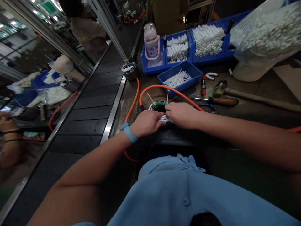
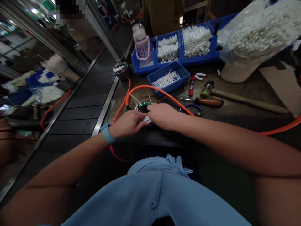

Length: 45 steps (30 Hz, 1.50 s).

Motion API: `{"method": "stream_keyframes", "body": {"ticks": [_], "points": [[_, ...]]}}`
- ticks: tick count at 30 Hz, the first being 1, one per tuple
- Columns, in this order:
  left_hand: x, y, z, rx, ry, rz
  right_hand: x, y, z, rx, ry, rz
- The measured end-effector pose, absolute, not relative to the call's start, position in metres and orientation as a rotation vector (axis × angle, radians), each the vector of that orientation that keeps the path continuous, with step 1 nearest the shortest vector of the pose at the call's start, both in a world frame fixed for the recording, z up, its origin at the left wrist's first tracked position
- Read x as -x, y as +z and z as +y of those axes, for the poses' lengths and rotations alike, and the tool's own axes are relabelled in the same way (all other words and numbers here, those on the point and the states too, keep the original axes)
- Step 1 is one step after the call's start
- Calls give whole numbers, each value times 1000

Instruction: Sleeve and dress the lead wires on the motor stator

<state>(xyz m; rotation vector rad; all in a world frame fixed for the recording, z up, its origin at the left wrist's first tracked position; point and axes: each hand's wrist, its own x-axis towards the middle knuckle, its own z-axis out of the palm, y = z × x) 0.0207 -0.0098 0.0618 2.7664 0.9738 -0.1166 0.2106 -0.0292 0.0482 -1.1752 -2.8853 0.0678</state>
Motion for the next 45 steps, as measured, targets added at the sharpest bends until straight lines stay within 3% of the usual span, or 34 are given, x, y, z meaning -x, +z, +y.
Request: {"method": "stream_keyframes", "body": {"ticks": [5, 10, 15, 21, 30, 37, 45], "points": [[-24, 49, -23, -2909, -100, 1101, -221, 40, -22, 1130, 325, -2823], [-15, 45, -22, -2913, 24, 1047, -210, 49, -7, 1165, 297, -2875], [-10, 67, 10, -2802, -224, 730, -211, 51, -10, 1152, 306, -2859], [-9, 72, 27, -2576, -385, 825, -217, 36, -41, 1244, 183, -2530], [-35, 80, 21, -2738, -490, 1016, -200, 21, -63, 1337, 254, -2312], [-9, 61, 3, -2890, -161, 804, -201, 31, -47, 1487, 315, -2320], [-2, 33, -19, -2918, 309, 875, -200, 57, -9, 1498, 362, -2797]]}}
